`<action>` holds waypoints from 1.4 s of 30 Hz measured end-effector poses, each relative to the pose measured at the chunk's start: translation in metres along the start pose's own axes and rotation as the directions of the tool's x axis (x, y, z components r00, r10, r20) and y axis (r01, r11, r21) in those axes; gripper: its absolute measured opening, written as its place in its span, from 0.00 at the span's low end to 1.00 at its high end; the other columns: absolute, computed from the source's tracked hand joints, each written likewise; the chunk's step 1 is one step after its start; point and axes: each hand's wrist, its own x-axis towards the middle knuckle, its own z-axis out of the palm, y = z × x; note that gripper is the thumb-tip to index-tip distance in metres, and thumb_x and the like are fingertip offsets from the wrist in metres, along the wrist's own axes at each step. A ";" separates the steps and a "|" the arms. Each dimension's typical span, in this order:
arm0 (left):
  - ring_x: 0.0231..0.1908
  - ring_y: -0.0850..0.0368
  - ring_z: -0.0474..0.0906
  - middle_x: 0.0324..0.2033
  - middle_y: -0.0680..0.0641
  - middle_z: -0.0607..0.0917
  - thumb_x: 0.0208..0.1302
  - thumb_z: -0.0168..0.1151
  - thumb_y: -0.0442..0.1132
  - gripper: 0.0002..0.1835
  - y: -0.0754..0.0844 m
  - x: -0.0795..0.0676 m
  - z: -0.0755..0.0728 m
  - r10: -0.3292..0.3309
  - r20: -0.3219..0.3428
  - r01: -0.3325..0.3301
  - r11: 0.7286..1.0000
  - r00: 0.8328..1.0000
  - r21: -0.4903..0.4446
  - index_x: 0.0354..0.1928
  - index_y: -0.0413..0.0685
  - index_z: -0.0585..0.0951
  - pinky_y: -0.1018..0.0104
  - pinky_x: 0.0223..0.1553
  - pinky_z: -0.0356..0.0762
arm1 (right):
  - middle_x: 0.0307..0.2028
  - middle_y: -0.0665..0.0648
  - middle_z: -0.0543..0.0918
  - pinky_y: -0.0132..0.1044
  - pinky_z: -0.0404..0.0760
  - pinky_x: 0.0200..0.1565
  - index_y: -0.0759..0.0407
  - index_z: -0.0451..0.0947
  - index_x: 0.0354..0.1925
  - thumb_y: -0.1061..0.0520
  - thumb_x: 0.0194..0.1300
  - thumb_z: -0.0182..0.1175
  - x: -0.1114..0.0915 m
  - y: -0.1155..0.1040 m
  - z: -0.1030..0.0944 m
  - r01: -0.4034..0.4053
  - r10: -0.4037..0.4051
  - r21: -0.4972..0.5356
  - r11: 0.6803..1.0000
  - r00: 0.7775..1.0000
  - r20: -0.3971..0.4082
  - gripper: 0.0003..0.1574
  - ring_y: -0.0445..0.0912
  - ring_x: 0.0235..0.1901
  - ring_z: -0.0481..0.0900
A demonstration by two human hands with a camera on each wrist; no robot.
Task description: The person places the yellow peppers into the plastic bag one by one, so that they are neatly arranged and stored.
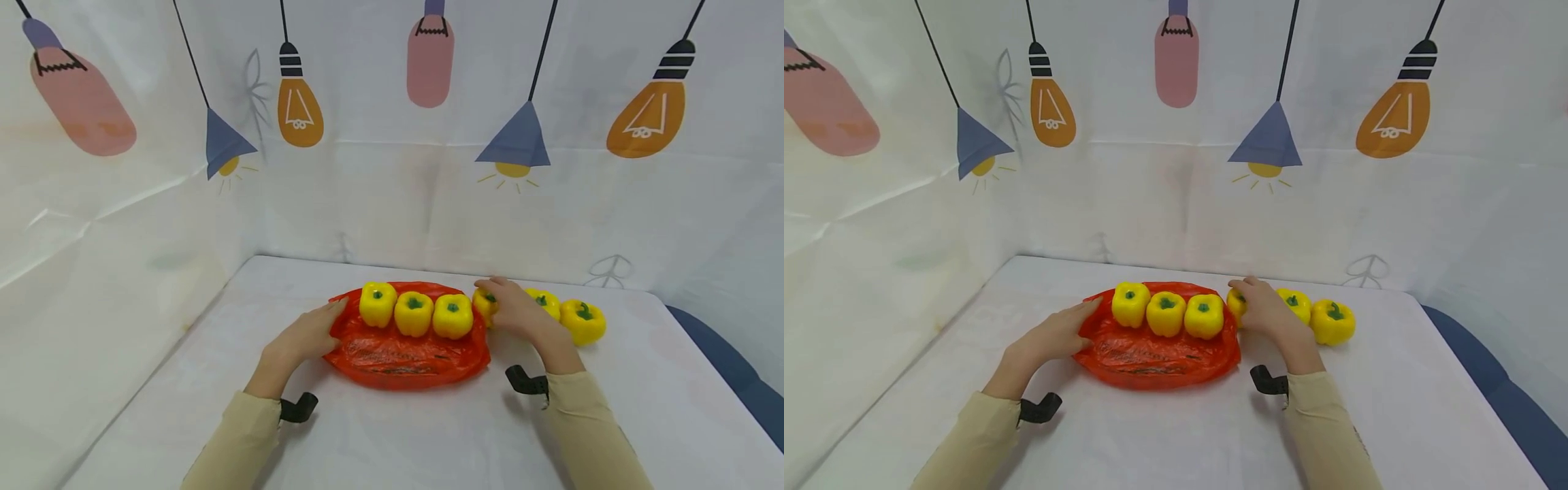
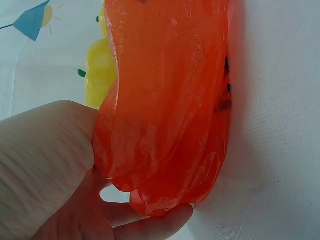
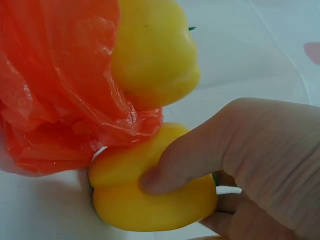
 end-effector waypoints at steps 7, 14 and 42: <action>0.74 0.41 0.59 0.75 0.42 0.63 0.64 0.62 0.38 0.41 0.001 0.002 0.001 0.006 0.003 -0.006 1.000 1.000 0.022 0.77 0.45 0.57 0.41 0.73 0.59 | 0.66 0.66 0.71 0.64 0.72 0.64 0.58 0.69 0.68 0.66 0.53 0.60 0.003 0.002 0.000 0.034 -0.033 0.018 0.999 0.998 -0.053 0.41 0.63 0.63 0.69; 0.74 0.41 0.59 0.75 0.42 0.63 0.64 0.62 0.38 0.41 0.001 0.002 0.001 0.009 0.001 -0.009 1.000 1.000 0.018 0.77 0.44 0.58 0.41 0.73 0.59 | 0.63 0.64 0.70 0.62 0.75 0.61 0.57 0.70 0.66 0.65 0.49 0.64 0.002 0.002 -0.001 0.085 -0.082 0.014 0.996 0.988 -0.129 0.43 0.61 0.59 0.69; 0.74 0.41 0.59 0.75 0.44 0.63 0.63 0.65 0.40 0.43 -0.005 0.003 -0.003 0.020 0.043 -0.016 0.995 0.999 -0.096 0.77 0.46 0.57 0.39 0.71 0.62 | 0.62 0.56 0.69 0.54 0.83 0.56 0.53 0.70 0.66 0.68 0.52 0.64 -0.030 -0.064 -0.033 0.286 -0.236 0.132 0.949 0.923 -0.304 0.42 0.52 0.57 0.70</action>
